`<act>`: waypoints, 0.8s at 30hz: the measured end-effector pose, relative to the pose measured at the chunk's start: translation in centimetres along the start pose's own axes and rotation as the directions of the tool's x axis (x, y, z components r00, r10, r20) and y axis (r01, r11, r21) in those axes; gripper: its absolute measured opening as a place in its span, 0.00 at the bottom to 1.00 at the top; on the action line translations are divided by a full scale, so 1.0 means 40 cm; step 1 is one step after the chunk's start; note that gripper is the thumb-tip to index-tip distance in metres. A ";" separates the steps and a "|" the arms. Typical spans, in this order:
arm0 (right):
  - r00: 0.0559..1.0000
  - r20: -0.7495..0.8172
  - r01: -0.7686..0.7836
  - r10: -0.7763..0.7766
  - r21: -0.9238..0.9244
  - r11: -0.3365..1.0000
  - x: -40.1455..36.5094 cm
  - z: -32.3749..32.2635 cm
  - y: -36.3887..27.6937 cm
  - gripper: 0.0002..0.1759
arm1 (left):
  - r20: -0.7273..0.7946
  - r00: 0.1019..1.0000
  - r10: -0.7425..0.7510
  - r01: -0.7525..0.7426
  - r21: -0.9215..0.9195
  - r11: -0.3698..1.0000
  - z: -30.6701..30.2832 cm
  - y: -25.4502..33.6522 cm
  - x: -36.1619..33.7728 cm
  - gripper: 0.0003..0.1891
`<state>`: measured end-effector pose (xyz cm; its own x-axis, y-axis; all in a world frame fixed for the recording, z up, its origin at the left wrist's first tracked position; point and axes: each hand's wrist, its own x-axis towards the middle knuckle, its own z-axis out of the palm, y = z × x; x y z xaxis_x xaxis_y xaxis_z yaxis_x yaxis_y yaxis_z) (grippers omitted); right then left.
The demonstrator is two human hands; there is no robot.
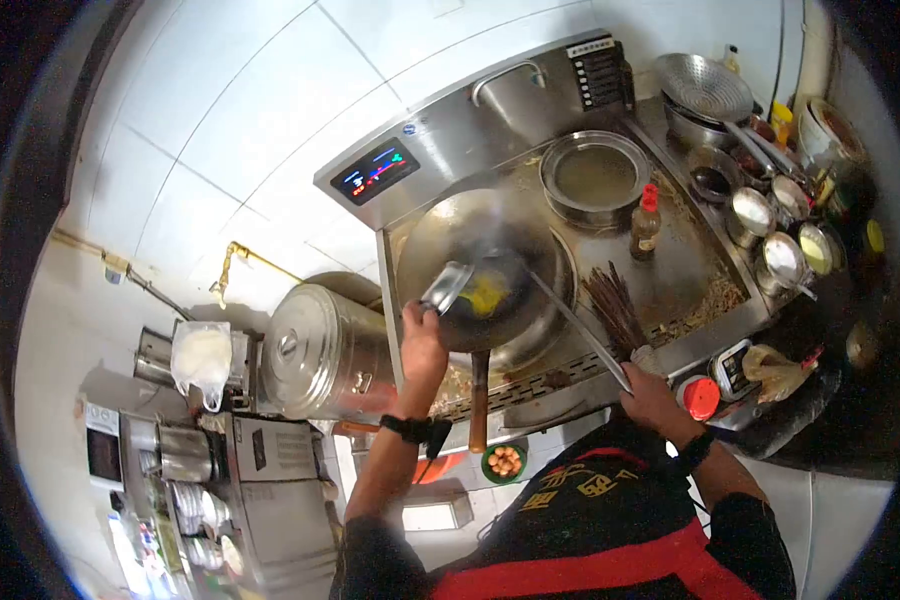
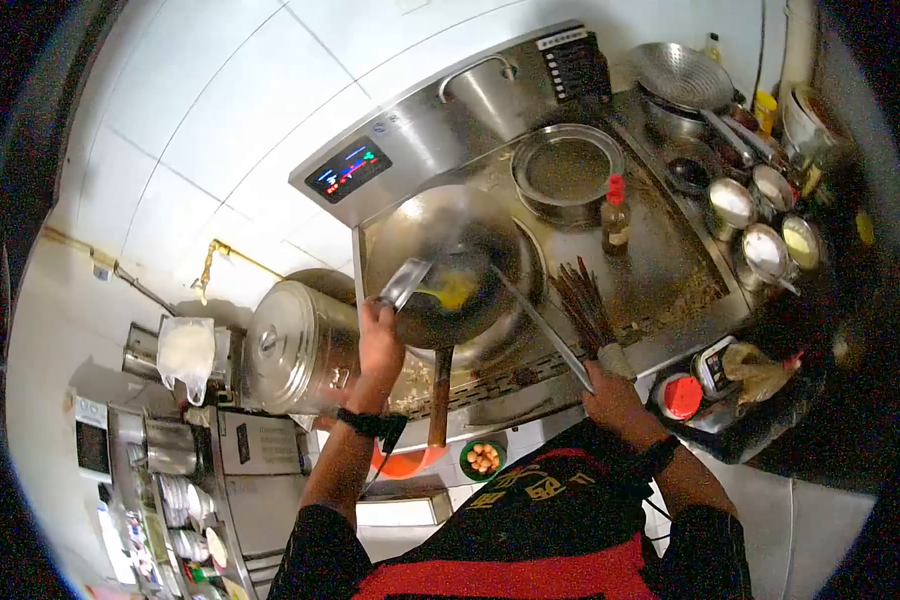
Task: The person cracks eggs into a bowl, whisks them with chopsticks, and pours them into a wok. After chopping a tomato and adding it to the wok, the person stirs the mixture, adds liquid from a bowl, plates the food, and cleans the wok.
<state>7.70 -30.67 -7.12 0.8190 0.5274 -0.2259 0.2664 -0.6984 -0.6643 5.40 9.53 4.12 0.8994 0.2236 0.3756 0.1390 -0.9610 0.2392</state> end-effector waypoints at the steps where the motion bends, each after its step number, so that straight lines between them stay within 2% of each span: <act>1: 1.000 -0.003 -0.014 0.014 0.012 1.000 0.001 0.004 0.009 0.33 | -0.011 1.000 0.011 -0.010 0.052 0.999 -0.011 0.000 0.001 0.13; 2: 1.000 0.030 -0.007 0.006 0.015 1.000 0.005 0.013 0.019 0.30 | -0.022 1.000 0.018 -0.015 0.104 0.994 -0.020 -0.005 -0.002 0.12; 3: 0.998 0.062 0.001 -0.002 0.018 1.000 0.010 0.021 0.030 0.28 | -0.094 0.995 0.017 -0.006 0.110 0.994 0.005 -0.037 -0.002 0.10; 4: 0.998 0.058 -0.014 0.013 0.026 1.000 0.016 0.025 0.031 0.28 | -0.082 0.996 0.029 -0.020 0.105 0.994 0.021 -0.056 -0.008 0.10; 5: 0.995 0.099 0.002 -0.006 0.040 0.999 0.018 0.032 0.032 0.25 | 0.018 0.969 -0.247 0.245 -0.215 0.945 0.042 -0.066 -0.018 0.08; 6: 0.991 0.133 0.010 -0.017 0.054 0.999 0.013 0.028 0.032 0.23 | 0.208 0.867 -0.453 0.495 -0.471 0.730 0.070 -0.053 -0.019 0.07; 7: 0.994 0.111 -0.029 0.022 0.056 0.998 0.002 0.008 0.016 0.23 | 0.235 0.877 -0.418 0.479 -0.483 0.733 0.094 -0.014 -0.015 0.07; 8: 0.986 0.153 -0.079 0.065 0.088 0.993 -0.008 -0.017 -0.015 0.20 | 0.448 0.748 -0.489 0.649 -0.648 0.399 0.104 0.041 -0.012 0.06; 9: 0.974 0.200 -0.127 0.102 0.120 0.985 -0.014 -0.035 -0.034 0.17 | 0.667 0.586 -0.460 0.751 -0.661 -0.001 0.111 0.102 -0.005 0.05; 10: 0.973 0.188 -0.157 0.132 0.120 0.980 -0.006 -0.037 -0.027 0.17 | 0.706 0.520 -0.481 0.784 -0.618 -0.059 0.135 0.197 0.005 0.04; 11: 0.960 0.262 -0.127 0.096 0.102 0.987 0.009 -0.032 -0.011 0.18 | 0.708 0.631 -0.315 0.761 -0.645 0.074 0.169 0.253 0.000 0.04; 12: 0.938 0.342 -0.090 0.056 0.085 0.992 0.014 -0.031 0.000 0.18 | 0.611 0.788 -0.081 0.601 -0.733 0.319 0.208 0.308 -0.004 0.04; 13: 0.935 0.347 -0.101 0.069 0.075 0.992 0.014 -0.038 0.003 0.18 | 0.455 0.874 0.172 0.326 -0.810 0.487 0.251 0.372 -0.001 0.04; 14: 0.938 0.342 -0.103 0.064 0.097 0.990 0.017 -0.045 0.005 0.21 | 0.352 0.864 0.359 0.120 -0.838 0.533 0.311 0.435 0.001 0.04; 15: 0.938 0.344 -0.091 0.047 0.113 0.989 0.022 -0.055 0.011 0.23 | 0.368 0.812 0.453 0.037 -0.806 0.590 0.365 0.499 0.013 0.06; 16: 0.928 0.371 -0.061 0.025 0.087 0.994 0.025 -0.069 0.015 0.23 | 0.440 0.746 0.500 -0.024 -0.733 0.680 0.453 0.563 0.008 0.07; 17: 0.945 0.327 -0.060 0.024 0.100 0.993 0.026 -0.084 0.016 0.24 | 0.485 0.689 0.538 -0.130 -0.648 0.751 0.543 0.619 0.005 0.08; 18: 0.956 0.293 -0.047 0.012 0.115 0.992 0.033 -0.090 0.018 0.25 | 0.533 0.631 0.563 -0.266 -0.533 0.803 0.641 0.665 0.000 0.09; 19: 0.938 0.345 0.012 -0.042 0.088 0.996 0.038 -0.084 0.035 0.25 | 0.594 0.573 0.564 -0.397 -0.402 0.825 0.732 0.697 -0.008 0.11; 20: 0.927 0.287 0.209 -0.242 0.142 0.968 0.041 -0.076 0.071 0.25 | 0.669 0.507 0.544 -0.472 -0.312 0.824 0.817 0.723 -0.010 0.12; 21: 0.877 0.216 0.391 -0.429 0.198 0.899 0.047 -0.063 0.109 0.26 | 0.845 0.346 0.407 -0.406 -0.256 0.877 0.916 0.736 -0.009 0.19; 22: 0.846 0.258 0.426 -0.467 0.200 0.882 0.050 -0.030 0.157 0.26 | 0.826 0.405 0.392 -0.325 -0.270 0.906 0.886 0.758 -0.007 0.17; 24: 0.931 0.164 0.232 -0.325 0.419 0.878 0.054 0.024 0.238 0.20 | 0.710 0.609 0.355 0.004 -0.450 0.893 0.798 0.770 -0.004 0.14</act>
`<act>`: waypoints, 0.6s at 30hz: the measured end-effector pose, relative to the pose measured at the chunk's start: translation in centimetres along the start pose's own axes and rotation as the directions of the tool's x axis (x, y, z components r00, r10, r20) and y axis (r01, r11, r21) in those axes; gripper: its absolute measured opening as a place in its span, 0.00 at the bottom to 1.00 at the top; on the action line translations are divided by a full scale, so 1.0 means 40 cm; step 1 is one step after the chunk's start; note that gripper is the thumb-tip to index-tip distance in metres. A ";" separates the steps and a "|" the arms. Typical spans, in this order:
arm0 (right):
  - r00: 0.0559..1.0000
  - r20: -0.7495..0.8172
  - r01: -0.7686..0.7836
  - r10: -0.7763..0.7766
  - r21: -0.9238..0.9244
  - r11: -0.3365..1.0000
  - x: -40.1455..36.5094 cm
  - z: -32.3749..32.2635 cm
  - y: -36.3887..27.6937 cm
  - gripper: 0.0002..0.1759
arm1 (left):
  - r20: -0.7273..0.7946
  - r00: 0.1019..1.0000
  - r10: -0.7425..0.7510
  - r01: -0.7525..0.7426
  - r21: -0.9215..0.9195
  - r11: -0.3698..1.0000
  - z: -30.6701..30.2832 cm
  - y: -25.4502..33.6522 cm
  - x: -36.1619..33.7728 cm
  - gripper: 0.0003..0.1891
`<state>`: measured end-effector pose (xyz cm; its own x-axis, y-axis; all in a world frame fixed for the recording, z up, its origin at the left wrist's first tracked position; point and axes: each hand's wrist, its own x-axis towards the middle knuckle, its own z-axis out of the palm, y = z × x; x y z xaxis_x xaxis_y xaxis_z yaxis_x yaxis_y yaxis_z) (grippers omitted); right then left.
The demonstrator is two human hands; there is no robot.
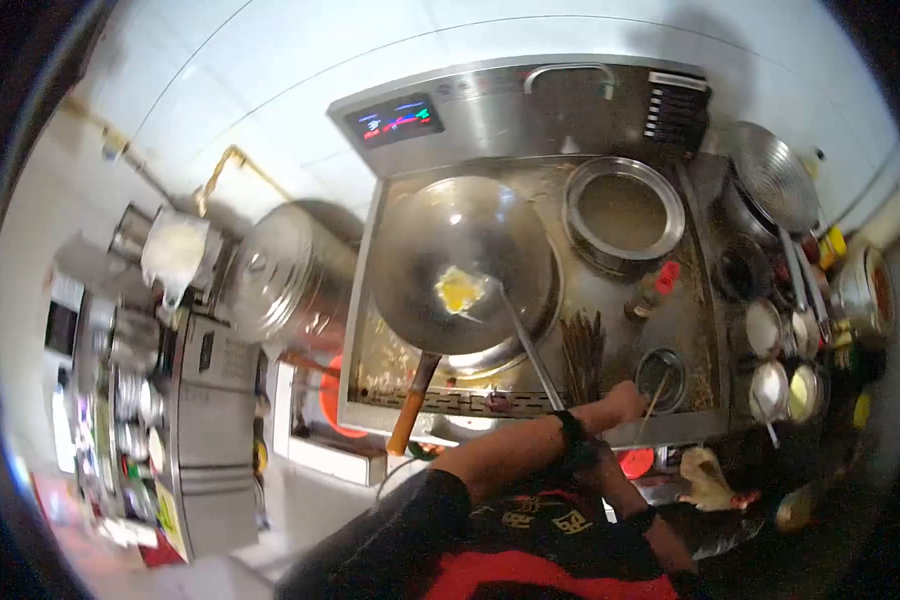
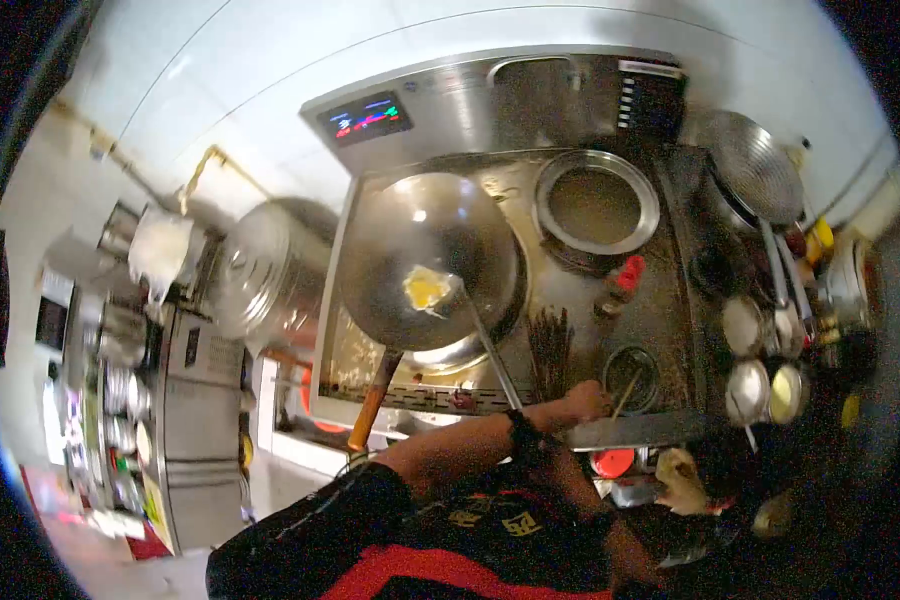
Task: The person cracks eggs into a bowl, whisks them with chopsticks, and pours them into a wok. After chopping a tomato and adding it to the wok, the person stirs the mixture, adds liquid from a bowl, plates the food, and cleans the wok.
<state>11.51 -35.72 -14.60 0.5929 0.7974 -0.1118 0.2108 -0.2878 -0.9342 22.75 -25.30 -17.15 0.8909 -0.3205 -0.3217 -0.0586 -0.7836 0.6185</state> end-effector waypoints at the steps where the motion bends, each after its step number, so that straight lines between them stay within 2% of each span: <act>1: 0.979 0.164 0.182 -0.119 -0.454 0.872 0.013 -0.020 0.011 0.20 | -0.131 0.991 0.017 -0.042 -0.194 0.980 -0.043 0.029 -0.055 0.13; 2: 0.973 0.188 0.204 -0.130 -0.456 0.866 0.028 -0.013 0.023 0.20 | -0.249 0.968 0.045 -0.127 -0.323 0.938 -0.100 0.058 -0.126 0.12; 3: 0.998 0.033 0.054 -0.048 -0.216 0.975 0.049 0.011 0.034 0.21 | -0.366 0.923 0.119 -0.248 -0.330 0.911 -0.173 0.086 -0.218 0.13; 4: 1.000 -0.026 -0.010 0.008 -0.085 0.996 0.064 0.010 0.003 0.21 | -0.475 0.859 0.191 -0.367 -0.312 0.876 -0.250 0.116 -0.312 0.15; 5: 0.994 -0.086 -0.060 0.064 0.054 0.997 0.082 0.007 -0.037 0.22 | -0.483 0.853 0.198 -0.392 -0.342 0.854 -0.337 0.133 -0.418 0.18; 6: 0.991 -0.079 -0.110 0.107 -0.041 0.993 0.104 -0.049 -0.171 0.23 | -0.489 0.847 0.208 -0.417 -0.371 0.830 -0.408 0.124 -0.521 0.22; 7: 0.985 -0.079 -0.161 0.151 -0.135 0.978 0.126 -0.079 -0.257 0.25 | -0.539 0.831 0.137 -0.335 -0.289 0.897 -0.439 0.082 -0.602 0.22; 8: 0.987 -0.078 -0.150 0.140 -0.143 0.978 0.150 -0.079 -0.281 0.25 | -0.593 0.801 0.076 -0.243 -0.208 0.947 -0.464 0.042 -0.679 0.22; 9: 0.980 -0.060 -0.198 0.192 -0.123 0.973 0.166 -0.075 -0.303 0.27 | -0.639 0.755 -0.148 -0.120 -0.357 0.926 -0.486 0.011 -0.765 0.22; 10: 0.969 -0.041 -0.248 0.244 -0.104 0.963 0.169 -0.066 -0.320 0.30 | -0.785 0.611 -0.104 0.091 -0.061 0.994 -0.460 -0.093 -0.823 0.23; 11: 0.989 -0.125 -0.100 0.079 -0.171 0.980 0.170 -0.038 -0.313 0.26 | -0.804 0.537 -0.255 0.212 -0.164 0.963 -0.487 -0.090 -0.902 0.23; 12: 0.990 -0.123 -0.093 0.071 -0.184 0.979 0.165 -0.017 -0.334 0.26 | -0.850 0.447 -0.281 0.425 -0.074 0.902 -0.442 -0.157 -0.963 0.26; 13: 0.977 -0.050 -0.213 0.207 -0.138 0.967 0.161 0.005 -0.361 0.21 | -0.751 0.561 -0.348 0.517 -0.010 0.856 -0.362 -0.256 -1.024 0.29; 14: 0.941 0.026 -0.333 0.337 -0.105 0.937 0.159 0.021 -0.389 0.17 | -0.761 0.548 -0.348 0.512 -0.024 0.858 -0.330 -0.250 -1.052 0.29; 15: 0.944 0.024 -0.324 0.329 -0.125 0.938 0.160 0.026 -0.422 0.17 | -0.395 0.587 -0.707 0.307 -0.699 0.646 -0.309 -0.240 -1.071 0.29; 16: 0.897 0.141 -0.433 0.419 0.090 0.897 0.163 0.025 -0.460 0.14 | 0.098 0.728 -0.679 0.130 -0.992 -0.004 -0.282 -0.231 -1.086 0.29; 17: 0.837 0.275 -0.541 0.474 0.285 0.791 0.171 0.029 -0.491 0.11 | 0.001 0.726 -0.688 0.047 -0.998 0.048 -0.226 -0.240 -1.077 0.25; 18: 0.837 0.272 -0.539 0.474 0.267 0.799 0.201 0.023 -0.475 0.11 | -0.092 0.715 -0.693 -0.033 -0.995 0.098 -0.181 -0.243 -1.047 0.22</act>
<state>11.56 -23.35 1.92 0.3852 0.6757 -0.6286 -0.3585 -0.5181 -0.7766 -10.75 -0.40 -4.52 0.7189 0.3633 -0.5927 0.4129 0.4627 0.7845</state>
